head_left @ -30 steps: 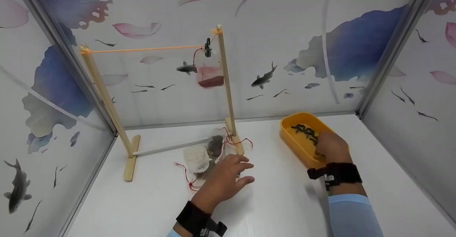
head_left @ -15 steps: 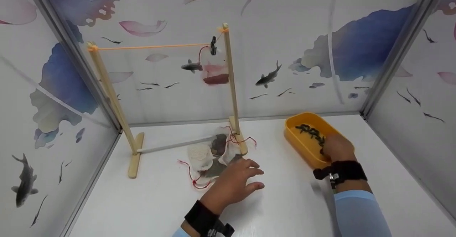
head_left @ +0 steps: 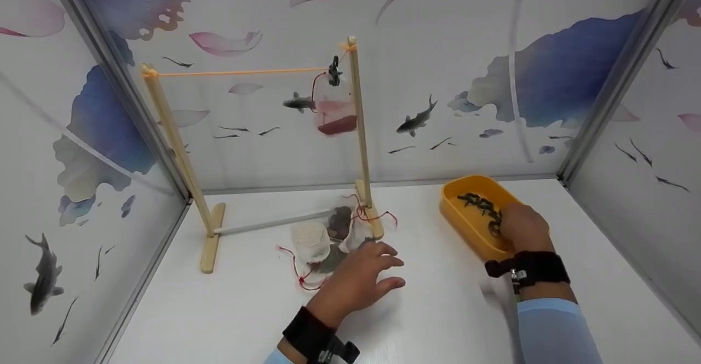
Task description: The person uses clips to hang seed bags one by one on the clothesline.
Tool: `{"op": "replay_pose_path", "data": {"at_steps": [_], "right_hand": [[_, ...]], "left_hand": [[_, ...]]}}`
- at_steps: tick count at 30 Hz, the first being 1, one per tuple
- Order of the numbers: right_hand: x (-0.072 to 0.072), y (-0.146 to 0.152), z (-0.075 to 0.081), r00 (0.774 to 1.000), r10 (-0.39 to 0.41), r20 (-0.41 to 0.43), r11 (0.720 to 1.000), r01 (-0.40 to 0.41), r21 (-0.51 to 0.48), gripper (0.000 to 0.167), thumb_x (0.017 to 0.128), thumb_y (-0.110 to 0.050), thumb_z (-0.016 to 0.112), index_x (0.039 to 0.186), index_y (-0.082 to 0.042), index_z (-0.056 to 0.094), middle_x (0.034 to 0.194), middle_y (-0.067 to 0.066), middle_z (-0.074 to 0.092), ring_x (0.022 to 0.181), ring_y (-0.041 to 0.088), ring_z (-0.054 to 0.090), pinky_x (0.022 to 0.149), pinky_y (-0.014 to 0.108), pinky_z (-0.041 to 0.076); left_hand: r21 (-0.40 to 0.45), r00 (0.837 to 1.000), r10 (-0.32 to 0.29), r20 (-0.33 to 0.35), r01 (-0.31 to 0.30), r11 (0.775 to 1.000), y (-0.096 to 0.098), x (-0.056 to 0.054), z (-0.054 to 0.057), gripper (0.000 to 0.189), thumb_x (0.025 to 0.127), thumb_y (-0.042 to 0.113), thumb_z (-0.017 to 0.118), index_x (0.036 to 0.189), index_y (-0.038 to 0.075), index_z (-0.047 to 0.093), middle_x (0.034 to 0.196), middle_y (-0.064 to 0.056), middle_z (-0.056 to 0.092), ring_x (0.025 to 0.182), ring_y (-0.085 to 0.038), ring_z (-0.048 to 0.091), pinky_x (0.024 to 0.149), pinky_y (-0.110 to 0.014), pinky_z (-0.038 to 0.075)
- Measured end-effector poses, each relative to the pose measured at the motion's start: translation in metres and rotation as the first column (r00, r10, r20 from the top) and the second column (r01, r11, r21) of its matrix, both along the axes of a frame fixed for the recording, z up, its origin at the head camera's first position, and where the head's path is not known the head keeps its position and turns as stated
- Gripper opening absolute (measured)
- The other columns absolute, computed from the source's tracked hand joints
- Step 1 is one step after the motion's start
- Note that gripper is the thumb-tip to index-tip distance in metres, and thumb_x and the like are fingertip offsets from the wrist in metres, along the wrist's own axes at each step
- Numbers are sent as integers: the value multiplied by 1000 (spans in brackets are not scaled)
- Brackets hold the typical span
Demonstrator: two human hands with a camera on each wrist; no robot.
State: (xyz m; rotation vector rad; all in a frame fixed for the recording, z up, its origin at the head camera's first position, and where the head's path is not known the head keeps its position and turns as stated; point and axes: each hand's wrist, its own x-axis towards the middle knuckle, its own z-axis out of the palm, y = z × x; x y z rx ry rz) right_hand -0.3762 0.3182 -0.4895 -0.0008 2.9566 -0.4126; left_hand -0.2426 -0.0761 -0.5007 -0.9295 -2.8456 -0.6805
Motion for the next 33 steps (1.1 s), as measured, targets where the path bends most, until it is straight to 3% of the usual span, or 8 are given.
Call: {"op": "replay_pose_path", "data": {"at_steps": [3,6,9,15,21,24,29,33], "right_hand": [[2,-6,11,999,15,-35,999,-16,-37,20,99,-1,69,114,12,71,100,24,72,85,33,64,77,45,58],[2,-23,29,999,35,-20,988,-38,-147,39,103,-4,67,140,9,68,128,32,72,103,37,65,92,52,59],[0,-50,42,997,81,-10,942,-80,-327,52,111,-6,65,163,-4,59,143,31,68,114,38,66,97,50,59],[5,-118,46,977,149,-150,750,-211,-627,59,113,-9,69,170,-20,55,123,18,75,106,34,77,89,31,66],[23,-187,45,940,235,-248,496,-335,-801,57,110,-3,70,165,-15,60,117,15,75,96,23,78,86,28,67],[35,-214,46,912,286,-292,392,-390,-833,52,108,-1,73,159,-9,66,114,11,77,94,18,78,82,28,65],[53,-244,46,875,345,-339,274,-439,-856,44,105,0,77,149,-3,72,109,5,79,93,15,78,81,27,63],[61,-257,46,861,373,-346,238,-449,-861,42,103,-2,81,144,-2,73,108,5,81,94,14,79,83,27,65]], "left_hand": [[19,999,35,-1,-35,999,-6,-1,4,38,112,47,74,142,24,80,148,1,70,142,-20,63,120,-46,54],[23,997,67,-33,-67,998,-13,-1,10,37,112,46,74,141,23,80,145,3,70,139,-18,64,118,-44,55],[31,990,87,-107,-84,996,-22,0,18,37,111,43,76,139,20,80,141,2,71,135,-19,66,113,-44,57],[102,940,195,-281,-173,980,-43,-1,32,37,107,36,83,138,16,80,132,-1,74,122,-20,69,98,-41,61],[287,906,342,-249,-268,920,-57,-2,40,48,108,35,81,148,9,73,133,-8,74,113,-21,69,93,-40,63],[374,900,382,-209,-288,882,-60,-3,42,52,112,37,75,155,8,68,142,-10,71,127,-25,69,104,-46,62],[485,900,401,-170,-277,829,-63,-2,47,50,117,36,65,159,9,64,150,-10,67,145,-29,63,117,-54,57],[529,908,386,-160,-251,811,-63,-1,48,47,119,35,62,156,8,66,145,-8,70,137,-25,67,107,-51,61]]}}
